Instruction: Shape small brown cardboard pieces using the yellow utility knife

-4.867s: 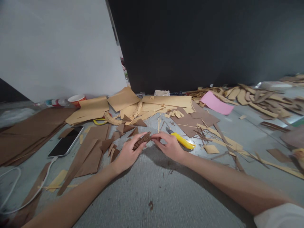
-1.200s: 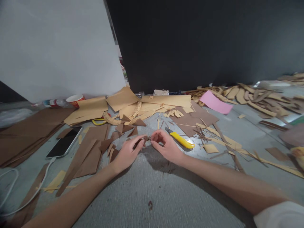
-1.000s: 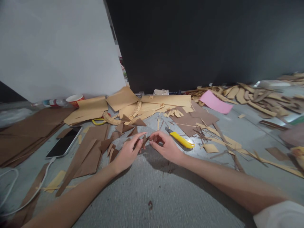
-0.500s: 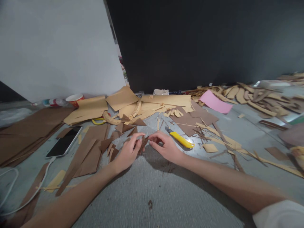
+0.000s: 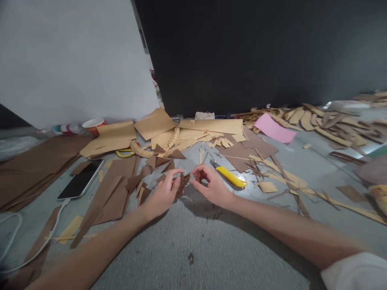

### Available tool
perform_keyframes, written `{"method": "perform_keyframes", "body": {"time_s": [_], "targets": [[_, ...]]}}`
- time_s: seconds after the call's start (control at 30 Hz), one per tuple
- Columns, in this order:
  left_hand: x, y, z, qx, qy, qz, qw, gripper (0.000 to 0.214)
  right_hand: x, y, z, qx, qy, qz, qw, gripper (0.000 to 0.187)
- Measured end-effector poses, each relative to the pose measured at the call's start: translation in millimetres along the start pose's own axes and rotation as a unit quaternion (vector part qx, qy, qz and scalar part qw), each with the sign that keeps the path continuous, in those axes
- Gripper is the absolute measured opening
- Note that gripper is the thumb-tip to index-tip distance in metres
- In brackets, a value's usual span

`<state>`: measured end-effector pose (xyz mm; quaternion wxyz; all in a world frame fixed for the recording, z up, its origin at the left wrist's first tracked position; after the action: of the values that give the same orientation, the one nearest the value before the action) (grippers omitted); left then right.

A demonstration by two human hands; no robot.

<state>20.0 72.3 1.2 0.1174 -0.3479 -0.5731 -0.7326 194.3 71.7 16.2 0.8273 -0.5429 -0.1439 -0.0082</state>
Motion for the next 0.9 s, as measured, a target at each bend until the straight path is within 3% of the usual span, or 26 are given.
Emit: {"method": "perform_keyframes", "body": {"time_s": [0.17,0.33,0.5,0.9], "targets": [[0.2,2,0,0.002,-0.003,0.01,1.0,0.046,-1,-1,0,0.014,-0.01,-0.014,1.0,0.02],[1.8,3,-1,0.005,-0.001,0.031,0.999,0.047,5,-3,-1,0.02,0.021,0.0,1.0,0.019],[2.3,3,-1,-0.001,0.008,0.044,0.999,0.047,-3,-14,0,0.061,-0.031,-0.056,0.996,0.015],[-4.4,2,-2,-0.006,-0.019,0.063,0.998,0.046,-8,-7,2,0.031,-0.055,-0.062,0.996,0.018]]}}
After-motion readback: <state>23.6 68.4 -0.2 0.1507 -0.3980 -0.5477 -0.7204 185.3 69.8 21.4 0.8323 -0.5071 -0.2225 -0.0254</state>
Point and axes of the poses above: each hand's wrist, its own z-axis towards the middle knuckle, its own x-axis out of the back of the hand, y = z × x, the point moved 8 cm from there along z, towards the middle knuckle, and after that the axes turned 1 degree about y, right-handed, at the moved point
